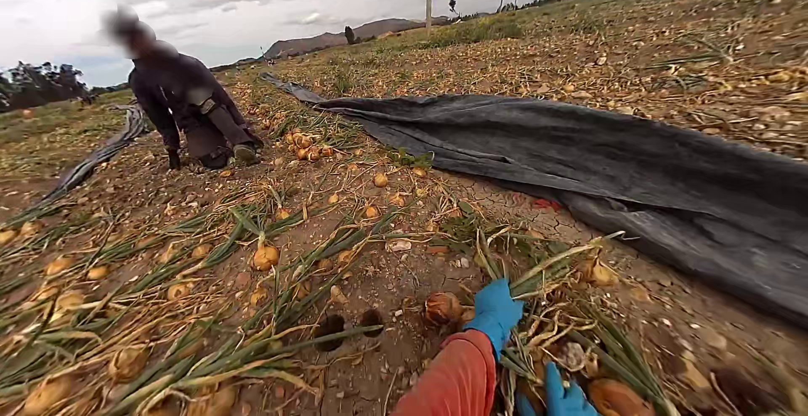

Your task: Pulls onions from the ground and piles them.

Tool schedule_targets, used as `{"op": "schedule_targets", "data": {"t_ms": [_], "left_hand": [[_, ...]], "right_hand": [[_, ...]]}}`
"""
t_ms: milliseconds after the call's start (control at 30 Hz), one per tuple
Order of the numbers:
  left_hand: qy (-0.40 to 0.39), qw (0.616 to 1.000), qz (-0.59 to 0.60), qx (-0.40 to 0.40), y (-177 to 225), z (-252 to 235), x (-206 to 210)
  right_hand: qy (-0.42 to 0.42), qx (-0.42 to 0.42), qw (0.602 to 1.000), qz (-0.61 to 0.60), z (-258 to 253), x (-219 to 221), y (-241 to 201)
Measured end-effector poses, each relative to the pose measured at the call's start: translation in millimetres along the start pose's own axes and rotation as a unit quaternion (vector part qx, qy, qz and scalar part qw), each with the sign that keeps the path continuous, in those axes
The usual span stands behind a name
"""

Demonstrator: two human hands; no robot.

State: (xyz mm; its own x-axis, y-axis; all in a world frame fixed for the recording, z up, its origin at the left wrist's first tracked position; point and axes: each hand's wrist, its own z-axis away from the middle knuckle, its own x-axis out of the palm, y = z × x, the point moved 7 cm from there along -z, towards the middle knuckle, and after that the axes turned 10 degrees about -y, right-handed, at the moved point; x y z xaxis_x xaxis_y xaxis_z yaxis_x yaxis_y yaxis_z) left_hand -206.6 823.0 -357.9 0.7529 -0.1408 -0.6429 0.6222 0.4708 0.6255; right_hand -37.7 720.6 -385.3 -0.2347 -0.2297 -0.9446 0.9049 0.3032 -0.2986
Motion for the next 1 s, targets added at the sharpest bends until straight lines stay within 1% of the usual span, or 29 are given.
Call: {"op": "schedule_targets", "data": {"t_ms": [67, 133, 233, 267, 300, 333, 367, 400, 433, 467, 500, 567, 667, 700, 767, 900, 1000], "left_hand": [[0.008, 0.999, 0.028, 0.032, -4.5, -5.6, -0.2], [0.042, 0.997, 0.028, 0.064, -5.1, -4.2, -9.1], [0.129, 0.988, 0.006, 0.088, -20.5, 20.6, -42.8], [0.163, 0.984, -0.01, 0.076, -32.8, 31.4, -60.0], [0.184, 0.981, -0.04, 0.044, -48.6, 41.8, -77.0], [0.178, 0.981, -0.077, -0.013, -67.3, 52.2, -90.8], [0.143, 0.979, -0.118, -0.084, -87.5, 60.6, -98.8], [0.09, 0.972, -0.161, -0.149, -106.6, 65.8, -100.3], [0.021, 0.959, -0.208, -0.19, -122.5, 67.9, -95.0], [-0.046, 0.944, -0.261, -0.196, -134.5, 66.9, -84.6], [-0.095, 0.928, -0.309, -0.182, -139.7, 65.2, -73.0], [-0.148, 0.895, -0.392, -0.155, -138.9, 60.6, -55.1], [-0.195, 0.837, -0.485, -0.164, -135.5, 53.4, -42.9], [-0.202, 0.826, -0.498, -0.171, -135.2, 51.8, -43.4], [-0.203, 0.822, -0.502, -0.175, -134.3, 50.0, -47.6], [-0.196, 0.829, -0.488, -0.189, -141.9, 45.3, -55.0], [-0.208, 0.811, -0.515, -0.181, -145.2, 40.1, -49.8]], "right_hand": [[0.011, -0.009, 1.0, -0.003, 4.5, -1.4, 0.5], [0.026, -0.009, 1.0, 0.007, 2.8, -3.6, -0.7], [0.054, -0.02, 0.998, 0.013, 4.5, -6.6, -2.3], [0.059, -0.02, 0.998, 0.017, 4.4, -7.9, -1.8], [0.057, -0.017, 0.998, 0.021, 3.9, -8.4, -1.2], [0.052, -0.012, 0.998, 0.023, 3.7, -8.4, -0.8], [0.042, -0.004, 0.999, 0.027, 3.0, -7.7, -0.2], [0.033, 0.005, 0.999, 0.033, 1.7, -7.4, -0.1], [0.034, 0.008, 0.999, 0.038, 0.0, -8.2, -0.7], [0.033, 0.01, 0.999, 0.04, -1.5, -8.9, -1.3], [0.034, 0.011, 0.998, 0.042, -2.9, -10.2, -1.3], [0.033, 0.013, 0.999, 0.04, -3.3, -11.1, 0.3], [0.024, 0.013, 0.999, 0.046, 2.6, -9.8, 2.3], [0.013, 0.018, 0.999, 0.046, 2.4, -10.2, 1.8], [-0.009, 0.027, 0.998, 0.048, -0.5, -12.2, 2.1], [-0.005, 0.027, 0.998, 0.056, -3.1, -12.1, 0.0], [-0.01, 0.03, 0.998, 0.055, -1.5, -7.5, 0.6]]}}
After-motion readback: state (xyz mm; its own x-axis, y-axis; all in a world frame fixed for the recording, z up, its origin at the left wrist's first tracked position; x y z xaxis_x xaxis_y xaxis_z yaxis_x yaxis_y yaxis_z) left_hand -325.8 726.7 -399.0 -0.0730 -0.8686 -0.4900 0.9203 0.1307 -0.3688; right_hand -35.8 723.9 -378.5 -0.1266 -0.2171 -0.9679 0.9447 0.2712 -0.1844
